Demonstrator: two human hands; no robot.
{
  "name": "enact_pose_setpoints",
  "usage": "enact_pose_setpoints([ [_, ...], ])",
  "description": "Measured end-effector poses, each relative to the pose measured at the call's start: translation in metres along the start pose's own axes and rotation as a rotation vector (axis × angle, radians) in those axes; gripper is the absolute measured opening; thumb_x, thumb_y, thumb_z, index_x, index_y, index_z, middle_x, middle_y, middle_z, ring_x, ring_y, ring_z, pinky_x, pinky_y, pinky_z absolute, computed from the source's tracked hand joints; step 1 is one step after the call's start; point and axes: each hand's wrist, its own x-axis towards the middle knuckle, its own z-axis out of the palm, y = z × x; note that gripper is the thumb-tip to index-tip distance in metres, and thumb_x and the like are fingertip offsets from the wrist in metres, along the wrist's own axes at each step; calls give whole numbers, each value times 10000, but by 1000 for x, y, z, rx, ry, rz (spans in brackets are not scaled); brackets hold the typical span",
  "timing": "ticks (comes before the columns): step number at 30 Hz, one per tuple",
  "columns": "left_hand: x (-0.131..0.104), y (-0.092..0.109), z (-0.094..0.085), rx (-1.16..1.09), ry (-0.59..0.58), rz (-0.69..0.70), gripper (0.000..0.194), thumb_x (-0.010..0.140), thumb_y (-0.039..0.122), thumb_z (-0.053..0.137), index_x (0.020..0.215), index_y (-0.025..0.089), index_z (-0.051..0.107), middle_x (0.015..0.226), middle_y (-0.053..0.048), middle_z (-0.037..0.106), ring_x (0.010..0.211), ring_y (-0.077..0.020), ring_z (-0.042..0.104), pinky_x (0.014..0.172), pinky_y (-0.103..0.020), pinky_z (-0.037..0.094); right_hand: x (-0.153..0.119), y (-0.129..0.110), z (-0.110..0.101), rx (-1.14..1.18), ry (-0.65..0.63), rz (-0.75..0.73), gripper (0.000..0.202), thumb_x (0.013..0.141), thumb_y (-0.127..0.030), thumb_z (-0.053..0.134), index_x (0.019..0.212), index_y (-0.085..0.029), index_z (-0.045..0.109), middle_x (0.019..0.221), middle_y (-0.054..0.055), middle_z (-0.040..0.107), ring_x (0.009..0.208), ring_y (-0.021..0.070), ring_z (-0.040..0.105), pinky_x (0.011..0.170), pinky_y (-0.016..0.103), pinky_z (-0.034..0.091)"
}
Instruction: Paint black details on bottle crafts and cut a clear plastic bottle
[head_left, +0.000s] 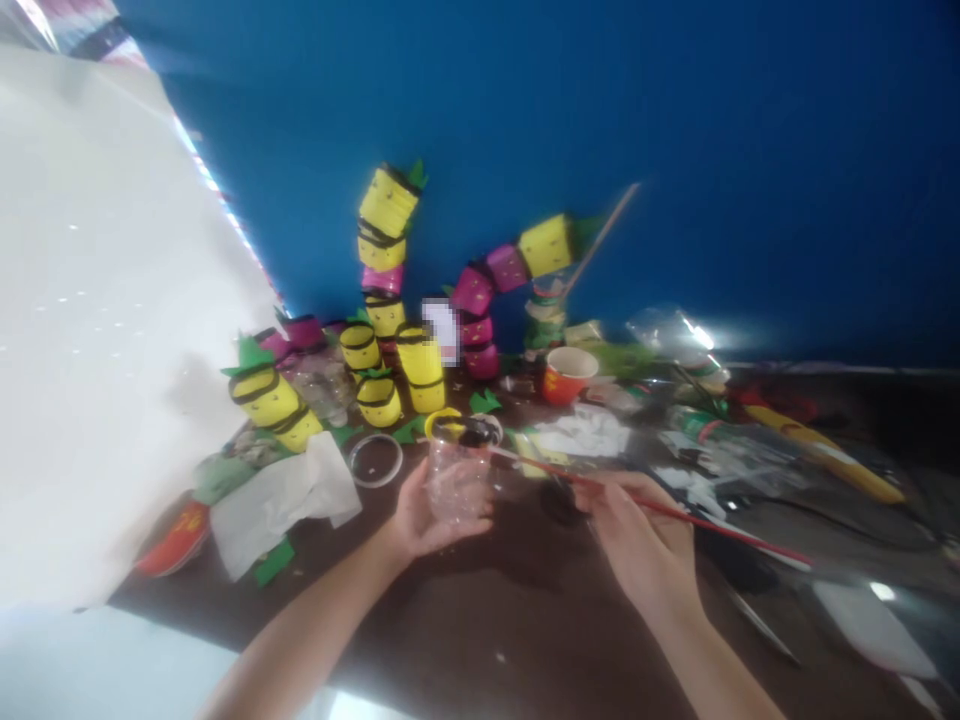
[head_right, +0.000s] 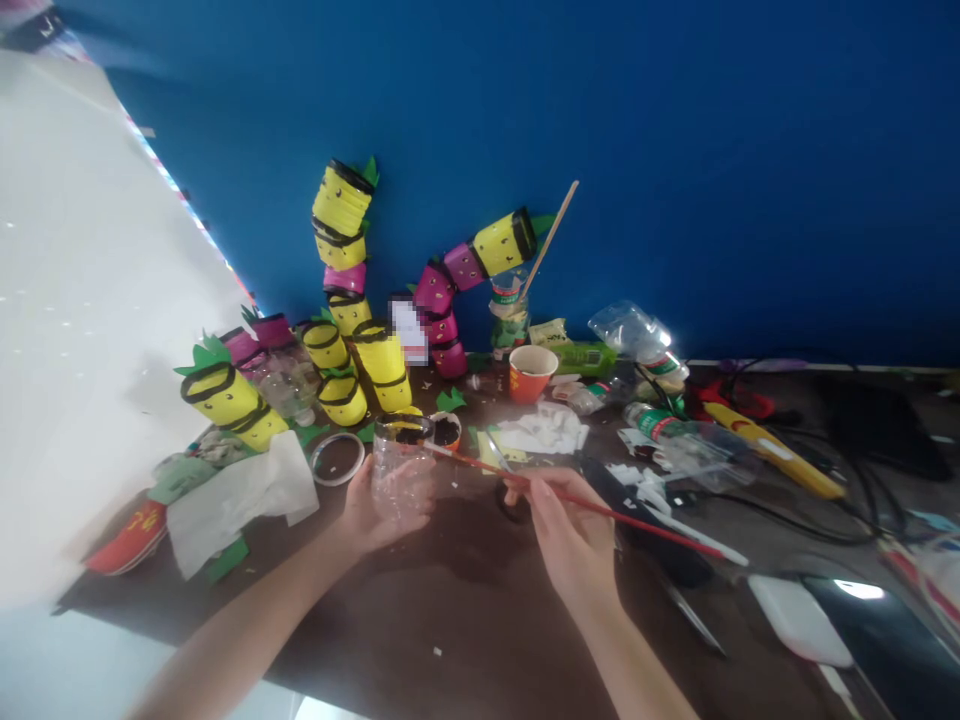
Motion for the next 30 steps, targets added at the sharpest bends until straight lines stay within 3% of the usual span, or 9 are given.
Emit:
enact_pose_setpoints([
  [7, 0, 0, -5, -10, -1, 17, 669, 756, 605, 564, 1163, 76, 605, 921, -150, 694, 801, -229, 658, 715, -318, 483, 3, 2, -4, 16, 40, 16, 200, 686, -388, 778, 715, -214, 684, 621, 17, 678, 493, 125, 579, 498, 258, 482],
  [11, 0, 1, -11, -22, 21, 44, 679, 777, 614, 530, 1164, 61, 597, 922, -159, 682, 801, -226, 646, 692, -309, 477, 5, 3, -6, 6, 81, 60, 217, 661, -388, 791, 706, -208, 678, 631, 27, 690, 486, 129, 577, 406, 223, 402],
  [14, 1, 1, -13, -27, 32, 69, 695, 779, 627, 522, 1164, 53, 594, 901, -157, 674, 772, -217, 638, 647, -293, 475, 7, 2, -7, 18, 100, 48, 206, 645, -372, 799, 691, -209, 682, 628, 23, 691, 529, 135, 601, 450, 224, 440],
  [22, 2, 2, 8, -24, 141, 182, 495, 821, 564, 536, 1084, 151, 607, 954, -112, 671, 789, -228, 660, 569, -284, 511, 8, -3, -8, 73, 41, 15, 187, 630, -379, 803, 688, -229, 706, 639, 15, 679, 597, 145, 626, 612, 275, 535],
  [26, 4, 2, 14, -15, 176, 196, 459, 863, 538, 492, 1071, 144, 602, 914, -98, 673, 706, -201, 659, 558, -293, 532, 8, -5, -9, 128, 8, 38, 179, 651, -390, 798, 718, -255, 702, 625, 4, 685, 557, 142, 620, 573, 278, 526],
  [30, 3, 2, 8, -34, 143, 192, 472, 865, 560, 484, 1085, 159, 598, 896, -94, 667, 695, -182, 655, 545, -261, 527, 8, -6, -11, 129, -26, 80, 194, 614, -375, 824, 701, -249, 706, 642, 12, 704, 567, 151, 639, 539, 265, 510],
])
